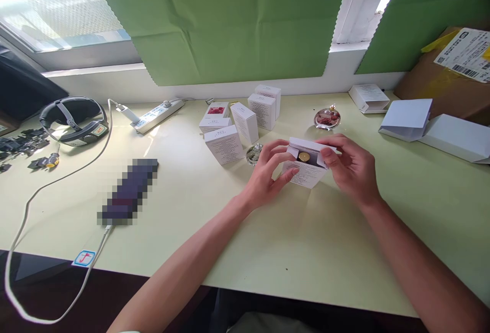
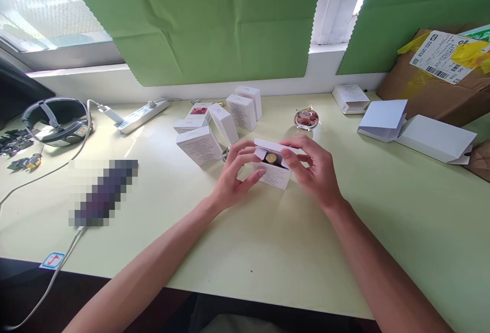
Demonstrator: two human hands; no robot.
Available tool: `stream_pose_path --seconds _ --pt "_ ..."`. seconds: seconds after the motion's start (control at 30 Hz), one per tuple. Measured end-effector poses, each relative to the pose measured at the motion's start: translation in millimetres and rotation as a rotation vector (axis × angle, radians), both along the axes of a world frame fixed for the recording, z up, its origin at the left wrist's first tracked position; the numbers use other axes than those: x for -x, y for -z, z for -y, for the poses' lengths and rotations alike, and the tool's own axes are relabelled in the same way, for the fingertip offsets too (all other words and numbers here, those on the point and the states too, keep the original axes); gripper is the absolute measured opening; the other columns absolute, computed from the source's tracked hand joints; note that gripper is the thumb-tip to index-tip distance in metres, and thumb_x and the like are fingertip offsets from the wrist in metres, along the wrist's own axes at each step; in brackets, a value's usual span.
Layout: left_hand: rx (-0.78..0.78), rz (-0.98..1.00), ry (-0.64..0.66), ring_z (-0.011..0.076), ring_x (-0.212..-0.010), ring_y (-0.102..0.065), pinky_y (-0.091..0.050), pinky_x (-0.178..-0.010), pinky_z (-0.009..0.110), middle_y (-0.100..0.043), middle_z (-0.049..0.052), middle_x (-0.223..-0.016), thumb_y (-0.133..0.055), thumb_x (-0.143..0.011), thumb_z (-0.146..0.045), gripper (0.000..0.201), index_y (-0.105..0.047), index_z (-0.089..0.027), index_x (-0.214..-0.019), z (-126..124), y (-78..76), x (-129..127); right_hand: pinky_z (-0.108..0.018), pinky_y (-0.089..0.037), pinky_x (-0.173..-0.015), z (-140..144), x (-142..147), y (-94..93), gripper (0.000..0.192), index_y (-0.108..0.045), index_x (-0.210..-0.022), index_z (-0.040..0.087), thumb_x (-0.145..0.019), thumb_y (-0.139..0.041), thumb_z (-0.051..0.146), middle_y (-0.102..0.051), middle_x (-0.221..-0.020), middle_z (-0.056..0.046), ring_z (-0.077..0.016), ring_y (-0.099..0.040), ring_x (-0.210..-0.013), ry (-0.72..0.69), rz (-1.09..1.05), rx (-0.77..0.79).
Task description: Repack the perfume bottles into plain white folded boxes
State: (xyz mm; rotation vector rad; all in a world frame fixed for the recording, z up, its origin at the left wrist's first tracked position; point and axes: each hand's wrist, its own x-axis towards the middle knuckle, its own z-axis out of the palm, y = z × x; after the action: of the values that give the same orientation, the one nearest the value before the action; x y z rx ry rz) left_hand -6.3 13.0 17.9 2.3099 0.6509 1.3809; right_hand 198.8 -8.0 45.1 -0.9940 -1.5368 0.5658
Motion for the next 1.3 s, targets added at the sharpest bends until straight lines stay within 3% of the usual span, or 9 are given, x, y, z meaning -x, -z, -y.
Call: stream_pose_path --seconds 0.2,0.47,0.67,0.97,1.3 --pt "-0.008 -0.047 -0.043 0.0230 -0.123 -0.051 -0.052 -0.100 0.047 -0.042 0.012 -0.128 -0.058 -0.095 -0.021 0.015 -0.051 -0.023 -0.108 1.4 0.7 1.6 -0.024 -0.057 -0.056 0.5 -1.6 0.0 0.015 -0.072 -0.098 0.029 -0.091 -0.065 0.040 -0.070 -0.092 -0.001 -0.0167 -0.067 -0.080 -0.010 0.040 0.040" --pt "0.049 -0.017 0.006 0.0182 -0.108 -0.057 -0.056 -0.088 0.037 -0.041 0.010 -0.121 -0.055 -0.097 -0.018 0.011 -0.055 -0.022 -0.107 4.0 -8.7 0.8 -0.025 -0.058 -0.063 2.7 1.3 -0.2 0.014 -0.072 -0.101 0.029 -0.091 -0.066 0.036 -0.070 -0.097 -0.001 -0.0174 -0.067 -0.089 -0.034 0.057 0.067" --pt "0.016 -0.031 -0.011 0.0212 -0.119 -0.054 -0.053 -0.100 0.044 -0.042 0.011 -0.126 -0.054 -0.097 -0.018 0.014 -0.059 -0.023 -0.109 3.7 -9.6 1.1 -0.028 -0.058 -0.063 2.5 1.7 -1.4 0.015 -0.072 -0.105 0.030 -0.091 -0.066 0.030 -0.071 -0.104 -0.002 -0.0193 -0.066 -0.096 -0.085 0.049 0.021" --pt "-0.074 -0.137 -0.128 0.0223 -0.121 -0.055 -0.054 -0.098 0.043 -0.045 0.013 -0.131 -0.050 -0.098 -0.017 0.018 -0.053 -0.022 -0.116 11.0 -12.8 0.2 -0.034 -0.060 -0.072 0.9 -8.2 -4.5 0.016 -0.074 -0.100 0.032 -0.089 -0.067 0.022 -0.067 -0.114 -0.003 -0.0220 -0.064 -0.108 -0.232 0.060 0.052" --pt "-0.117 -0.071 -0.150 0.0177 -0.113 -0.059 -0.054 -0.097 0.038 -0.047 0.010 -0.122 -0.056 -0.095 -0.013 0.019 -0.054 -0.021 -0.112 8.3 -7.9 1.0 -0.036 -0.061 -0.076 3.3 -12.4 -7.8 0.021 -0.076 -0.102 0.034 -0.089 -0.067 0.019 -0.066 -0.117 -0.002 -0.0222 -0.063 -0.109 -0.289 0.070 0.093"
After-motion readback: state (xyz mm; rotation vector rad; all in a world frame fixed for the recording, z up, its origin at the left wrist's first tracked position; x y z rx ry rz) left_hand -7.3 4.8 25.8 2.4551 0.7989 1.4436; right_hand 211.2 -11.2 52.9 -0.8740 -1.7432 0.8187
